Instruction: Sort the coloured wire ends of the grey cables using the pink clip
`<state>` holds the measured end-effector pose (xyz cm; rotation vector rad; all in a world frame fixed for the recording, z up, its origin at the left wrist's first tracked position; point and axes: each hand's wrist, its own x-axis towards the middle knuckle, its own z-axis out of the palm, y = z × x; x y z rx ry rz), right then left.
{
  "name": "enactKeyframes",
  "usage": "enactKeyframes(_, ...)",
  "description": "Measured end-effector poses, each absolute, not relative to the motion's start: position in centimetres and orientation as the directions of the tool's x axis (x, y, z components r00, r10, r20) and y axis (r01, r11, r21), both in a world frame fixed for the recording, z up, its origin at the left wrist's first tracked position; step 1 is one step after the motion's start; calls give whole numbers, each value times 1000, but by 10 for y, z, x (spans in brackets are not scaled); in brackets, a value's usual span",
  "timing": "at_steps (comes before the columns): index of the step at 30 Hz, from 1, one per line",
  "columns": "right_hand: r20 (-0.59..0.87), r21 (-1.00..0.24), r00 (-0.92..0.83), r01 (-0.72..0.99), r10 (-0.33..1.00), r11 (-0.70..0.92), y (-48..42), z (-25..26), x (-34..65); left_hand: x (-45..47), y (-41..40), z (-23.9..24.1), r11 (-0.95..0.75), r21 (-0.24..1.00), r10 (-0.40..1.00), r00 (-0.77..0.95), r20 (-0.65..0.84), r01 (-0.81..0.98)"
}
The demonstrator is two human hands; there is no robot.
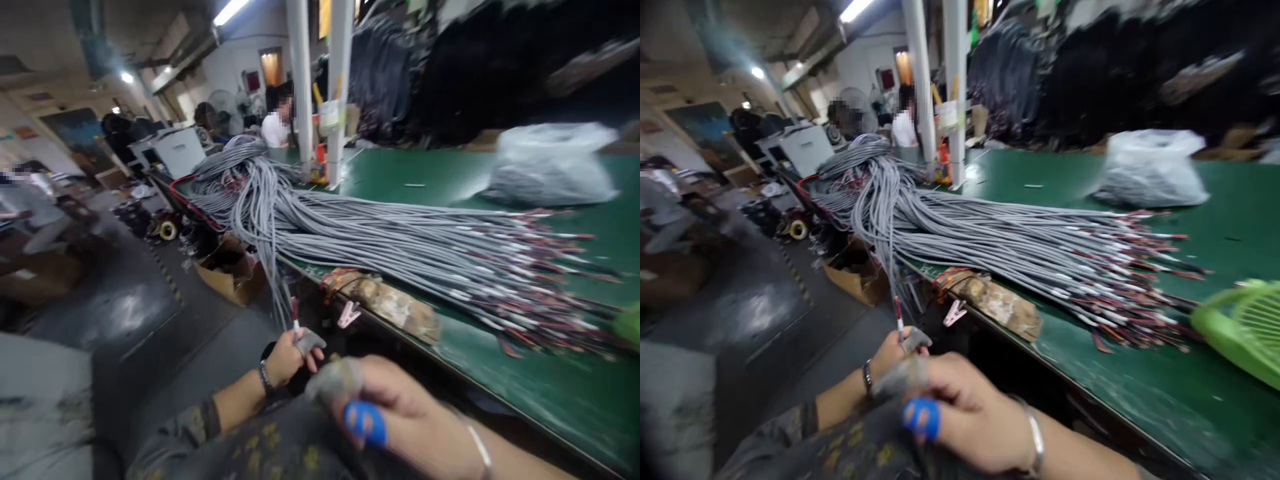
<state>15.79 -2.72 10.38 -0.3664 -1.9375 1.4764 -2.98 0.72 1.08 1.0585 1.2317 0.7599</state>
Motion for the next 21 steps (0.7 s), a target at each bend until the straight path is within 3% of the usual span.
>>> enactKeyframes(5, -20, -996, -496, 86, 868, 26, -10, 51, 163, -27, -2, -8, 490, 860, 795, 331, -509, 144)
enactKeyframes(8, -182, -982, -399, 122, 899, -145, -7, 17, 161, -25, -7, -20, 488, 834, 754, 358, -551, 257)
enactKeyframes(12, -172, -984, -365, 97, 915, -146, -2, -4, 148, -23, -6, -30, 368, 849, 790, 354, -500, 378)
enactKeyframes(16, -125, -989, -245, 101, 961, -103, 7, -9, 139, -25, -1, -32, 74, 840, 874, 370, -314, 537)
enactKeyframes(21, -251, -961, -322, -26, 913, -274, 13, -14, 138, -26, 2, -24, 139, 963, 900, 376, -219, 229)
